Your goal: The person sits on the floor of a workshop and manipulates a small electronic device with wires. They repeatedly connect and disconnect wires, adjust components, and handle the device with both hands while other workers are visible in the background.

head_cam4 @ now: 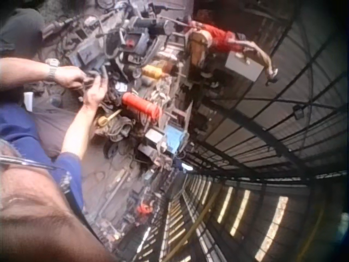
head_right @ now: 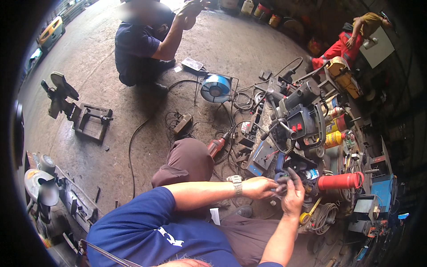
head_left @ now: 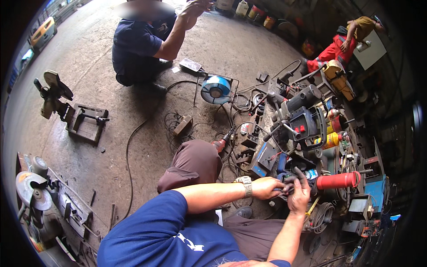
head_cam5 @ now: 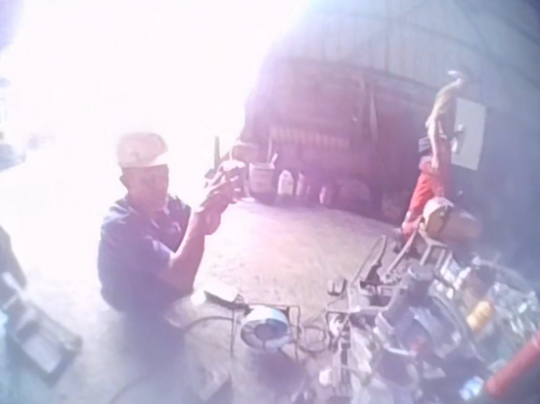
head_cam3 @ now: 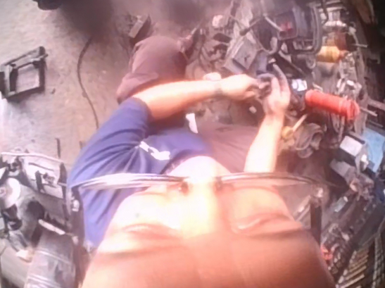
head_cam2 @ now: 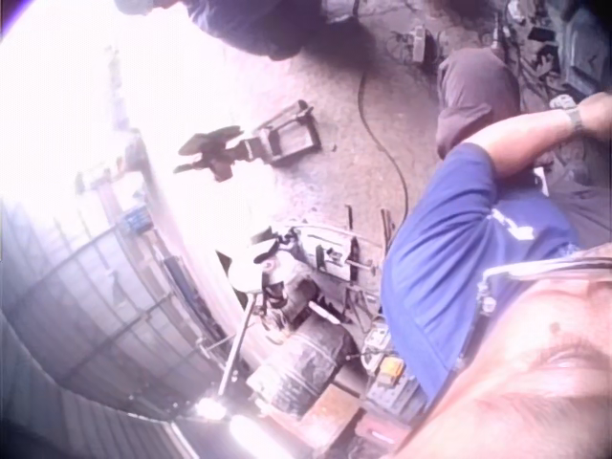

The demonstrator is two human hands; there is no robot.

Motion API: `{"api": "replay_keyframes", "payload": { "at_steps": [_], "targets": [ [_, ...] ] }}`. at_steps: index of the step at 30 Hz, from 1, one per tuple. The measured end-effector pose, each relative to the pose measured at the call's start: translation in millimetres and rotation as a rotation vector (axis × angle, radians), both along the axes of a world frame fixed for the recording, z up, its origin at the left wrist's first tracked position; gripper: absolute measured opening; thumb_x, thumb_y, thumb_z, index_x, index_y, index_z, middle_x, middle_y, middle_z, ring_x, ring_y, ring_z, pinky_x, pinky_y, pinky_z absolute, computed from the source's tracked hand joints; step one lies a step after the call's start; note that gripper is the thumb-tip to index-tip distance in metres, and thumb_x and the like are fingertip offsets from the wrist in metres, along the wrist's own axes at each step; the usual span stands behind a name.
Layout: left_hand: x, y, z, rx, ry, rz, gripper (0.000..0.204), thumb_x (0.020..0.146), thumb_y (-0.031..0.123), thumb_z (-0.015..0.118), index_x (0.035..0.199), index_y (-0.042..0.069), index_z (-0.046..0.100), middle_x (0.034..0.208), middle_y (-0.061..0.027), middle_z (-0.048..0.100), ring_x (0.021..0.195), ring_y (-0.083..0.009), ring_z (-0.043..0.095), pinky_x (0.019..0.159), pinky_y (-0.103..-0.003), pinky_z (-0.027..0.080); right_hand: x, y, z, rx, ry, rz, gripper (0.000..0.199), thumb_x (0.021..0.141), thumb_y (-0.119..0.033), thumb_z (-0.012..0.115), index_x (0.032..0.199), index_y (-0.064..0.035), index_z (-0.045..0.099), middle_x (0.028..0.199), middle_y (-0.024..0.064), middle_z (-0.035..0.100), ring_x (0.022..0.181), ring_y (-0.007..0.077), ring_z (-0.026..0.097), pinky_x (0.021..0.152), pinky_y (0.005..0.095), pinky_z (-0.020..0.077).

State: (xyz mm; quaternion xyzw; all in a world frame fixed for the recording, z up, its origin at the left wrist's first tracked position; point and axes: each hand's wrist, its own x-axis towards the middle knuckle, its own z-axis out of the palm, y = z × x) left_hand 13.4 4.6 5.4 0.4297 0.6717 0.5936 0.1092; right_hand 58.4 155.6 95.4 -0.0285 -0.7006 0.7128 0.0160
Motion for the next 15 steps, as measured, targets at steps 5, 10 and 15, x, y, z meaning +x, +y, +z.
{"api": "replay_keyframes", "payload": {
  "at_steps": [5,10,15],
  "targets": [
    [-2.7,-12.9,1.0,-0.084,-0.415,-0.043,0.036,0.094,0.022,0.057,0.121,-0.003,0.061,0.104,-0.0195,0.070,0.095,-0.0242,0.068,0.085,-0.039,0.051,-25.1,-10.0,-48.7,-0.186,0.026,-0.151,0.030,0.102,-0.010,0.047,0.131,-0.0040,0.055,0.093,0.0090,0.068,0.065,0.0107,0.062,0.055,0.0223,0.0479],
    [-13.7,-10.9,-9.8,-0.120,-0.446,-0.020,0.042,0.098,0.030,0.058,0.120,-0.005,0.061,0.107,-0.0231,0.069,0.102,-0.0267,0.067,0.087,-0.040,0.050,-41.9,-4.7,-74.7,0.030,0.062,-0.179,0.032,0.103,-0.012,0.050,0.133,-0.0069,0.054,0.096,0.0069,0.068,0.068,0.0068,0.060,0.058,0.0197,0.0466],
    [-19.4,0.7,-26.7,-0.278,-0.328,0.107,0.034,0.095,0.024,0.058,0.112,-0.005,0.063,0.106,-0.0295,0.065,0.105,-0.0391,0.064,0.089,-0.045,0.050,-87.0,2.5,-55.0,1.007,0.281,-0.162,0.067,0.091,-0.014,0.064,0.151,-0.0121,0.034,0.108,0.0228,0.066,0.086,0.0358,0.067,0.076,0.0416,0.0553]
  ]
}}
